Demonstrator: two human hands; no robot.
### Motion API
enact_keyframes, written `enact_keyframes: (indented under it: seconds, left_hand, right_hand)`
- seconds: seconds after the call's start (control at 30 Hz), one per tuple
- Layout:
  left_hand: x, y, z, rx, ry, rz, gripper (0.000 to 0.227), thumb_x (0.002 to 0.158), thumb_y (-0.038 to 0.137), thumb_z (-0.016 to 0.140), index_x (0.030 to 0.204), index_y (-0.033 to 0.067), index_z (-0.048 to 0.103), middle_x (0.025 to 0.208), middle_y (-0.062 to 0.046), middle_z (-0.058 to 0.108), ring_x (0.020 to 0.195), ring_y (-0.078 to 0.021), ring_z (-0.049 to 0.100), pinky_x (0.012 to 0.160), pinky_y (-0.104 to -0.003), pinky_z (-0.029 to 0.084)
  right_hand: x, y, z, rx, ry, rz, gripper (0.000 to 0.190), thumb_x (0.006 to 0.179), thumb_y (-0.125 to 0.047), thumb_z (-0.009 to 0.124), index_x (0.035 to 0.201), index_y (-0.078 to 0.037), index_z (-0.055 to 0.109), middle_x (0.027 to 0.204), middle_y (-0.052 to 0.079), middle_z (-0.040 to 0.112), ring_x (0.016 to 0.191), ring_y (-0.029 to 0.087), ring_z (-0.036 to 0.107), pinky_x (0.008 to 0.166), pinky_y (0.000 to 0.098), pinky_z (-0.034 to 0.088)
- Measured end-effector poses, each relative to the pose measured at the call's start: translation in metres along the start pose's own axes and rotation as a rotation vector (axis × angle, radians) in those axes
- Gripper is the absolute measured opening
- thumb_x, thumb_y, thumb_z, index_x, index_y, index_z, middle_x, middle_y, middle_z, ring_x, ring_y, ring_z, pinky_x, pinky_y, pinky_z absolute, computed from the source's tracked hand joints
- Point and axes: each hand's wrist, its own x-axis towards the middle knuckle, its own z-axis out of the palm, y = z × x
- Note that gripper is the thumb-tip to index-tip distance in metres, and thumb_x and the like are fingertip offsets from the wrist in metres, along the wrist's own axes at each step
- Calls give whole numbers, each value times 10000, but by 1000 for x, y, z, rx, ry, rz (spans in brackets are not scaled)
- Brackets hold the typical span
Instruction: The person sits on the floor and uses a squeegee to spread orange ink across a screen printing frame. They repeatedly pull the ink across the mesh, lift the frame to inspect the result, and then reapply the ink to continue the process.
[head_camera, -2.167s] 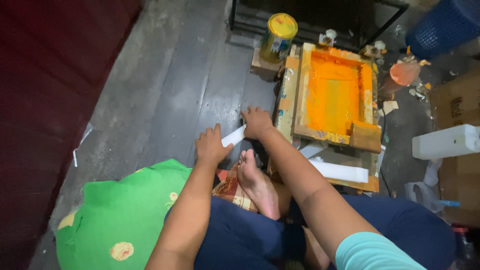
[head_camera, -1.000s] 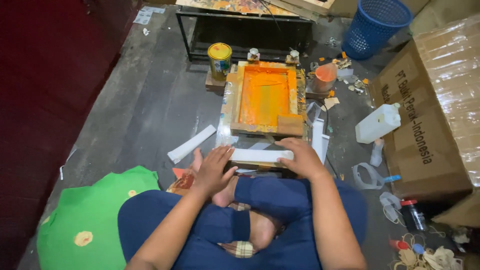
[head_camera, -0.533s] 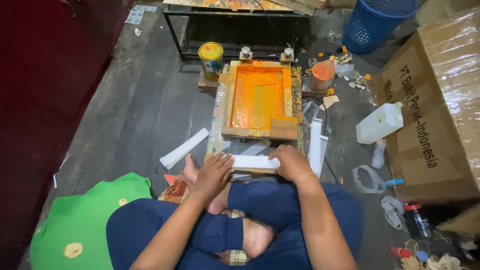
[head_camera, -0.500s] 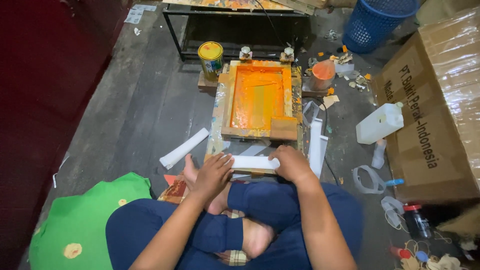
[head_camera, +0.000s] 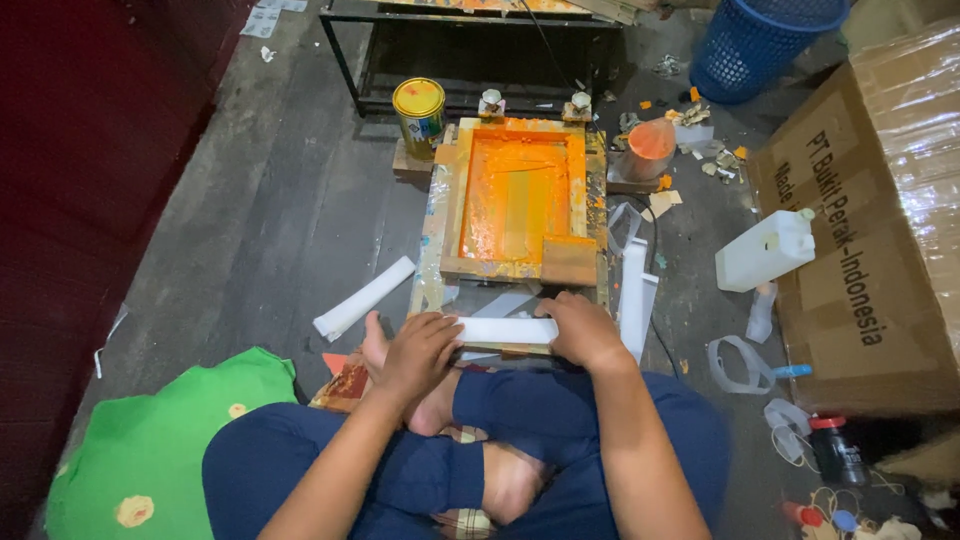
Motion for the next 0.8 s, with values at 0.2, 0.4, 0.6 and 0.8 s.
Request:
enact_keyframes:
  seconds: [0.2, 0.4, 0.6, 0.8]
  left_hand:
    - [2, 11, -5, 97, 48, 79, 192, 899, 134, 747, 1086, 117, 786, 1097, -94, 775, 1110, -289, 698, 1040, -455, 498]
    - [0, 15, -5, 158, 95, 128, 161, 869, 120, 751, 1027, 129, 784, 1034, -83, 787, 1060, -276, 720, 1042, -461, 497]
    - [-1, 18, -8, 137, 47, 85, 185, 851, 133, 765, 1030, 164, 799, 1081, -50, 787, 1117, -264, 705, 1102, -468, 446]
    - [-1, 27, -17, 73, 28, 25, 204, 867, 82, 738, 1049, 144, 808, 1090, -84, 791, 1121, -309, 707, 1101, -507, 440]
  right_hand:
    - [-4, -3, -3, -26, -17, -9, 470, 780, -157, 819, 1234, -116, 703, 1163, 150, 684, 1141, 389, 648, 907, 543, 556]
    - [-6, -3, -3, 12, -12, -9, 462, 775, -128, 806, 1223, -94, 697, 1156, 175, 684, 1137, 417, 647, 915, 550, 555]
    - [-5, 0, 2, -5, 2, 3, 439, 765, -118, 801, 1193, -116, 704, 1133, 148, 682, 1114, 400, 655, 895, 534, 559]
    - [-7, -3, -3, 2, -20, 32, 465, 762, -96, 790, 1218, -125, 703, 1164, 149, 680, 1131, 398, 652, 916, 528, 550]
